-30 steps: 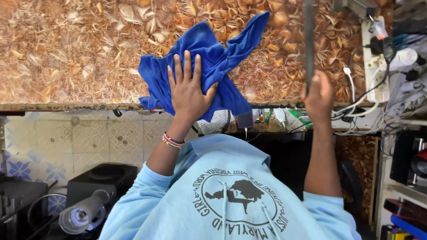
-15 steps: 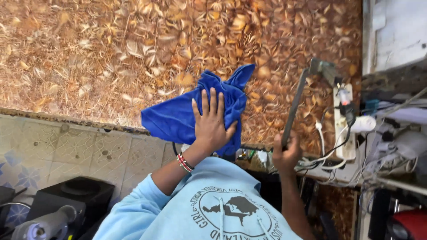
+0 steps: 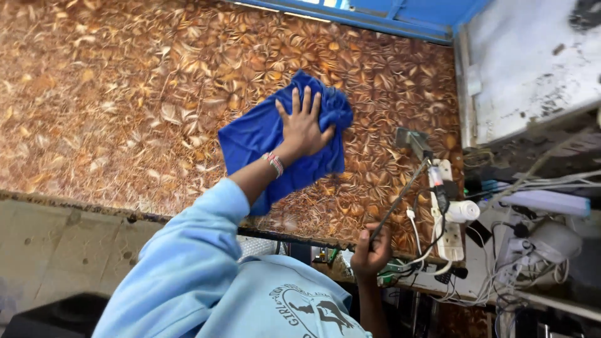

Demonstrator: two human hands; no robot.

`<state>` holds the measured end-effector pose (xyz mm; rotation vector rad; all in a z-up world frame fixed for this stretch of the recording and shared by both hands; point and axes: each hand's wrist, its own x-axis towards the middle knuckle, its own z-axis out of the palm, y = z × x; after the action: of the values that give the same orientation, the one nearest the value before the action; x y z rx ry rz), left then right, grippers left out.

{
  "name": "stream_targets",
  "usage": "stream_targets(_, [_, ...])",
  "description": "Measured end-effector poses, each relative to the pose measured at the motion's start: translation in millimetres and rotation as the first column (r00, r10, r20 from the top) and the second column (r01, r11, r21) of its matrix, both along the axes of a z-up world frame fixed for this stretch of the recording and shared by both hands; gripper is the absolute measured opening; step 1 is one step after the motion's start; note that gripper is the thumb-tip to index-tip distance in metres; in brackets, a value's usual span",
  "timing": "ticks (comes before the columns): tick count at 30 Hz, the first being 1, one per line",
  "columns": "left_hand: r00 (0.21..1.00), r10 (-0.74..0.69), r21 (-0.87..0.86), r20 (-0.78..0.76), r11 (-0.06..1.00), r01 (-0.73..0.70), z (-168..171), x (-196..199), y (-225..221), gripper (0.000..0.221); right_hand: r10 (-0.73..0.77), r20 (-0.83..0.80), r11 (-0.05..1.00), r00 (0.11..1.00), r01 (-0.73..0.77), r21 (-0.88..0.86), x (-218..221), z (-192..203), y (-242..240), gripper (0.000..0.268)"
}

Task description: The person is cleaning their electronics repair workbench by wiping it with a cloth and then cleaning and inspecting a digital multimeter.

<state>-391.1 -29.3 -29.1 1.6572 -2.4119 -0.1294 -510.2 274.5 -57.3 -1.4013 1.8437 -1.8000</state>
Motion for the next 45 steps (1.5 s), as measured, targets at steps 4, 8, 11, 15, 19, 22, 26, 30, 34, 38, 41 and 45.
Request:
stream_targets(4, [0.998,0.051,0.028,0.036,0.998,-0.052,10.5,-38.7,-25.7,0.100,0.009,0.024,0.999,1.000,-0.008,-0.041,4.1,1.9,-3.5,0.010])
stream_targets(8, [0.999,0.054,0.059,0.004,0.997,-0.054,17.9,-32.1,-9.0,0.095,-0.028,0.043,0.997,0.999,0.031,-0.066,4.1,2.7,-7.8,0.014])
stream_targets(11, [1.000,-0.025,0.047,-0.018,0.999,0.026,8.3,-13.5,13.2,0.094,-0.054,0.088,0.998,0.995,0.057,-0.035,5.5,8.7,-7.4,0.015])
stream_targets(15, [0.975,-0.204,0.025,-0.086,0.978,0.207,13.8,39.8,83.5,0.089,-0.032,-0.028,0.999,0.999,0.032,-0.021,-11.5,12.3,-1.7,0.024])
stream_targets(19, [0.945,-0.298,0.074,-0.139,0.948,0.309,40.1,103.3,156.0,0.087,-0.102,-0.134,0.994,0.986,0.095,-0.053,-20.8,12.2,-2.0,0.025])
stream_targets(22, [0.948,-0.302,0.134,-0.103,0.940,0.314,32.8,142.8,168.5,0.091,-0.155,-0.185,0.988,0.970,0.154,-0.021,-29.0,2.4,-2.3,0.023])
stream_targets(26, [0.966,-0.257,0.097,-0.035,0.961,0.259,25.5,162.1,113.7,0.096,-0.093,-0.223,0.995,0.970,0.081,-0.061,-34.3,-4.5,-9.3,0.021])
stream_targets(30, [0.993,-0.115,0.036,-0.014,0.993,0.115,14.3,155.8,22.8,0.090,-0.099,-0.326,0.995,0.940,0.099,-0.015,-29.5,8.7,-9.9,0.013])
stream_targets(34, [0.992,0.128,0.062,0.014,0.990,-0.128,11.1,94.0,-72.4,0.090,-0.118,-0.369,0.989,0.922,0.141,0.035,-23.6,10.4,-11.5,0.011])
stream_targets(38, [0.982,0.190,-0.023,0.010,0.982,-0.190,3.7,1.6,-150.6,0.088,-0.312,-0.436,0.942,0.844,0.334,-0.027,-31.3,-31.9,0.1,0.028])
stream_targets(41, [0.983,0.184,0.021,0.016,0.983,-0.184,6.7,-75.1,-196.3,0.087,-0.321,-0.455,0.941,0.830,0.334,-0.054,-31.9,-52.0,9.7,0.025])
stream_targets(45, [0.903,0.426,-0.019,0.053,0.905,-0.426,-0.3,-176.2,-220.0,0.101,-0.384,-0.443,0.899,0.810,0.438,0.023,-27.8,-70.2,22.2,0.037])
